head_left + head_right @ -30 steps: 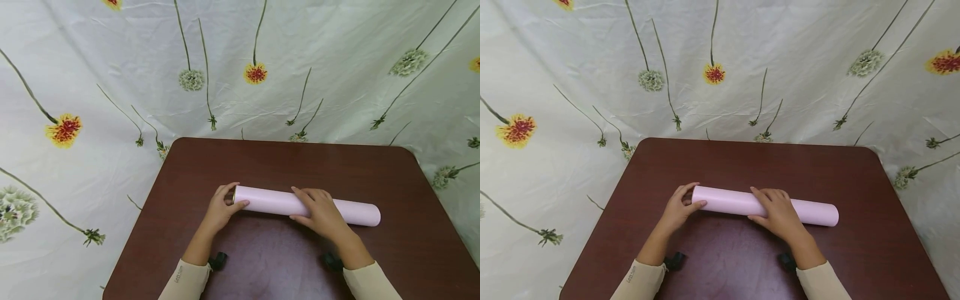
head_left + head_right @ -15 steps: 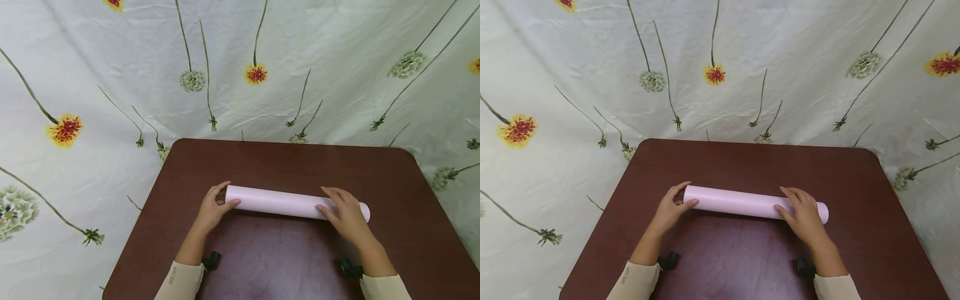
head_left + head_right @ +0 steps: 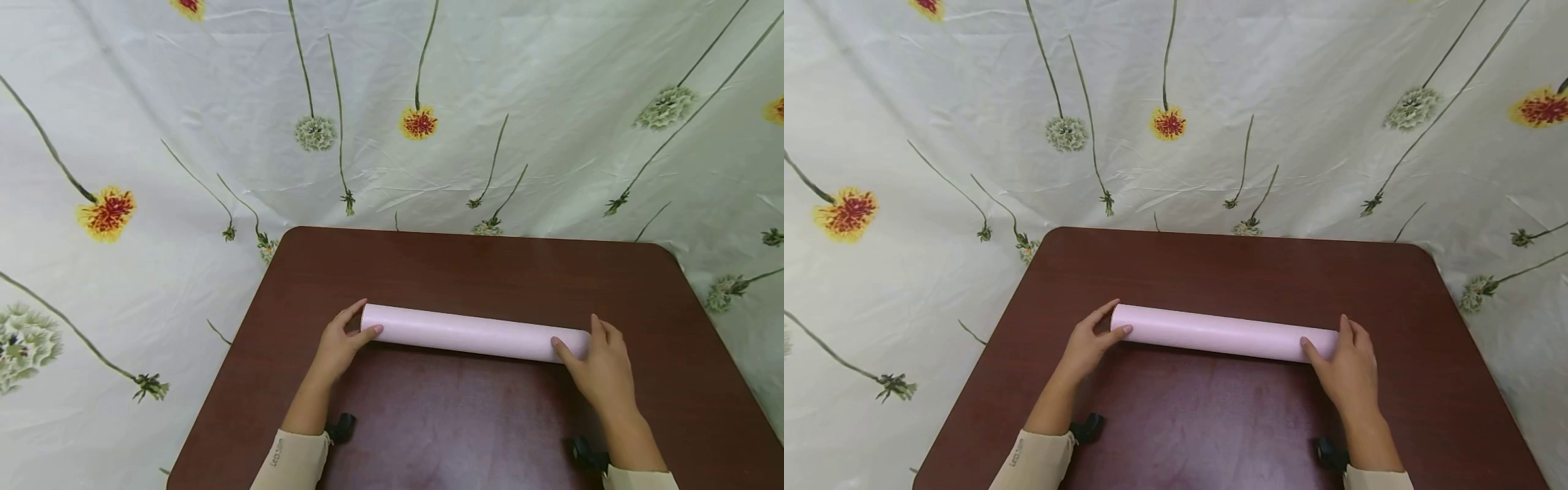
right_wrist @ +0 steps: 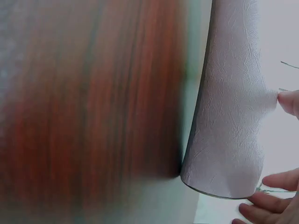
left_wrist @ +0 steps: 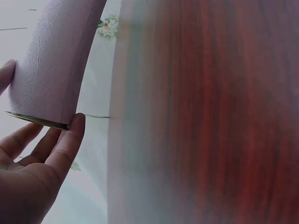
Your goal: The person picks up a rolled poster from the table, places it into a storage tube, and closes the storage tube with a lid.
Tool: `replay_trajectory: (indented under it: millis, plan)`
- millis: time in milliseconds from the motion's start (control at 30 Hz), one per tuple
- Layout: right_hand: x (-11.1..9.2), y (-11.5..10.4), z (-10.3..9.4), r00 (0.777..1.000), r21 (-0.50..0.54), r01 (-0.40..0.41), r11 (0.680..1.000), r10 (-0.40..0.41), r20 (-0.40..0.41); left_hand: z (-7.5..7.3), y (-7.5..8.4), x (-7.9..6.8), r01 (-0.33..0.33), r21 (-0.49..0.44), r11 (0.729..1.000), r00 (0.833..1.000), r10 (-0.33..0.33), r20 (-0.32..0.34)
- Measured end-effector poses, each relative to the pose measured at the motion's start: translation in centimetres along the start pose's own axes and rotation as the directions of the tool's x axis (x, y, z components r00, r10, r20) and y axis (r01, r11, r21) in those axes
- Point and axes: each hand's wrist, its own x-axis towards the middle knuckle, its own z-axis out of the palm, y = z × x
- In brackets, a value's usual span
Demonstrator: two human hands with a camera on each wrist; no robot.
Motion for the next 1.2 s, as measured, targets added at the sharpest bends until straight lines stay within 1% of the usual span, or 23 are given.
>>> replay_trajectory:
  millis: [33, 100, 167, 233, 400, 533, 633, 700, 833, 1000, 1100, 1200]
  plan:
    - [-0.1, 0.1, -0.1, 0.999, -0.009, -0.038, 0.999, 0.038, 0.034, 0.0, -0.1, 0.0, 0.004, -0.009, 1.0, 1.0, -0.004, 0.002]
    - [-0.1, 0.3, -0.1, 0.989, -0.02, -0.104, 0.994, 0.105, 0.103, -0.1, -0.4, 0.0, 0.011, -0.021, 1.0, 1.0, -0.011, 0.003]
    - [0.0, 0.4, -0.1, 0.976, -0.029, -0.148, 0.989, 0.151, 0.158, 0.0, -0.6, 0.0, 0.023, -0.032, 0.999, 1.0, -0.023, -0.003]
    - [-0.1, 0.5, 0.0, 0.963, -0.019, -0.188, 0.982, 0.188, 0.193, 0.1, -0.7, 0.0, 0.033, -0.031, 0.999, 0.999, -0.034, -0.016]
    - [-0.1, 0.4, 0.4, 0.941, 0.065, -0.269, 0.961, 0.247, 0.232, 0.5, -1.0, 0.0, 0.045, -0.009, 0.999, 0.999, -0.045, -0.03]
    - [-0.1, 0.0, 0.7, 0.934, 0.163, -0.314, 0.935, 0.273, 0.23, 0.6, -1.2, 0.0, 0.03, 0.002, 1.0, 0.998, -0.03, -0.046]
    - [-0.1, -0.4, 0.9, 0.929, 0.27, -0.348, 0.898, 0.292, 0.225, 0.6, -1.3, 0.0, 0.021, 0.017, 1.0, 0.998, -0.02, -0.063]
    - [0.0, -0.6, 1.1, 0.927, 0.354, -0.366, 0.861, 0.304, 0.221, 0.6, -1.4, 0.0, 0.019, 0.027, 0.999, 0.997, -0.017, -0.07]
    - [0.1, -1.1, 1.4, 0.927, 0.49, -0.376, 0.787, 0.321, 0.195, 0.6, -1.4, 0.3, 0.048, 0.023, 0.999, 0.996, -0.046, -0.075]
    - [0.4, -1.9, 1.7, 0.927, 0.587, -0.371, 0.72, 0.323, 0.19, 0.5, -1.5, 0.9, 0.081, 0.026, 0.996, 0.992, -0.078, -0.102]
    - [0.6, -2.0, 1.9, 0.926, 0.615, -0.372, 0.695, 0.324, 0.193, 0.3, -1.3, 1.3, 0.098, 0.043, 0.994, 0.991, -0.093, -0.095]
    - [0.9, -2.0, 2.0, 0.924, 0.627, -0.376, 0.682, 0.329, 0.196, 0.3, -1.1, 1.5, 0.111, 0.053, 0.992, 0.991, -0.107, -0.082]
